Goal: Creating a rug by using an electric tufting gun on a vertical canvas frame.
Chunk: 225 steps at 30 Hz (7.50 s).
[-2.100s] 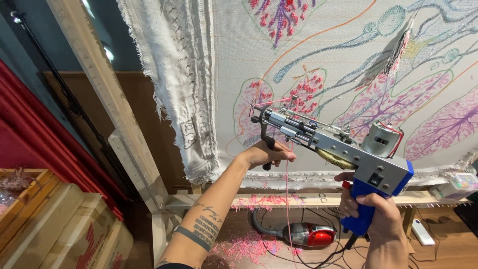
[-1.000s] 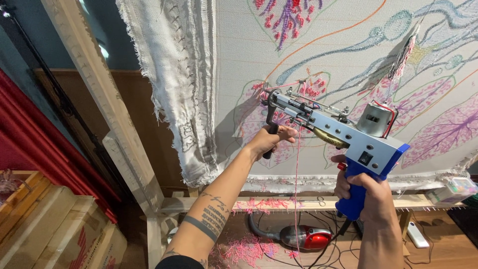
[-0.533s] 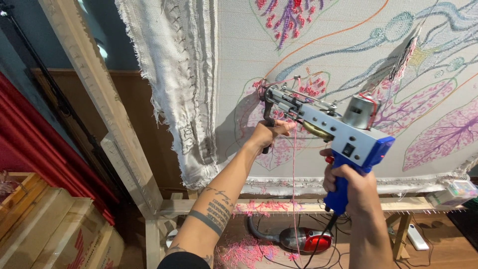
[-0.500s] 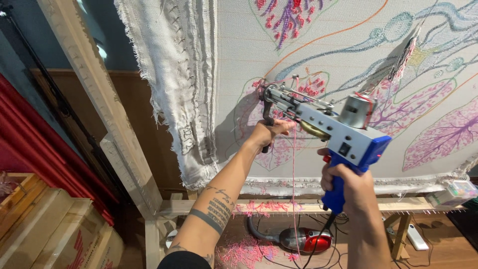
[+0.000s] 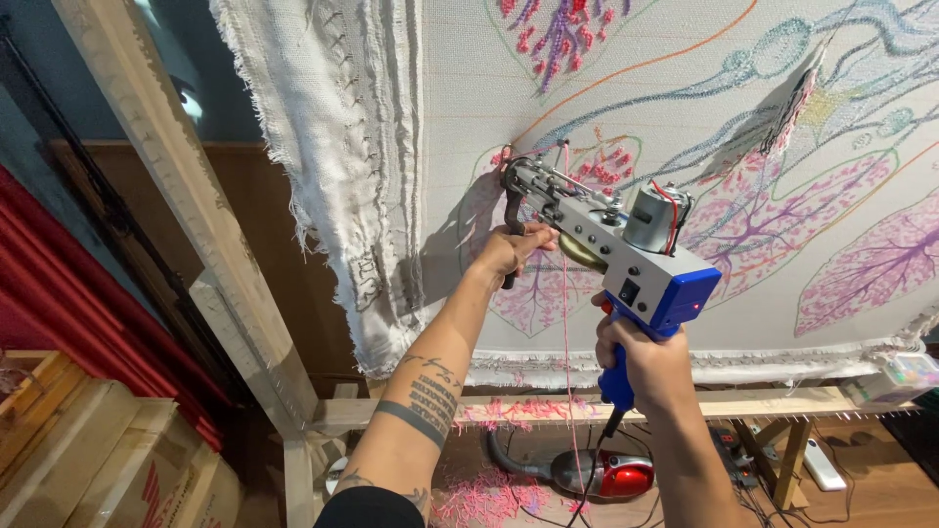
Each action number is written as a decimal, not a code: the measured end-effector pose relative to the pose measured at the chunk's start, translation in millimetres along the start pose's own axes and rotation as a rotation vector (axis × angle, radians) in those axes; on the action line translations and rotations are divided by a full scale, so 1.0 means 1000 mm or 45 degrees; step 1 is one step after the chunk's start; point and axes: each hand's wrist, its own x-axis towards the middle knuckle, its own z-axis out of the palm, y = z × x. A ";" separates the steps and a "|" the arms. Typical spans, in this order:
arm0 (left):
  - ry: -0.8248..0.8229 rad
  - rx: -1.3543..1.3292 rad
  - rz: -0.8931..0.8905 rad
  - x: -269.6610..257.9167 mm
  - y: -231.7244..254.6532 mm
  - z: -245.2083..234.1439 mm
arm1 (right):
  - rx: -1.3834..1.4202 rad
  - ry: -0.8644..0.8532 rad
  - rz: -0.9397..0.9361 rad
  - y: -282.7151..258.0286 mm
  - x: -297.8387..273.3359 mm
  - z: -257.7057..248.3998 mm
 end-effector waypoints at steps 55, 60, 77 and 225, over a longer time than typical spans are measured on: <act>0.043 -0.418 -0.138 -0.167 -0.023 0.001 | -0.102 -0.613 0.329 -0.005 0.009 -0.092; 0.393 -0.405 -0.064 -0.202 -0.081 -0.044 | 0.314 -0.701 0.213 -0.005 0.036 -0.033; 0.436 -0.683 -0.175 -0.234 -0.239 -0.088 | -0.713 -0.110 -0.431 0.022 0.122 0.102; 0.715 -0.385 0.373 -0.255 0.015 -0.251 | -1.090 0.606 0.401 -0.008 0.156 -0.381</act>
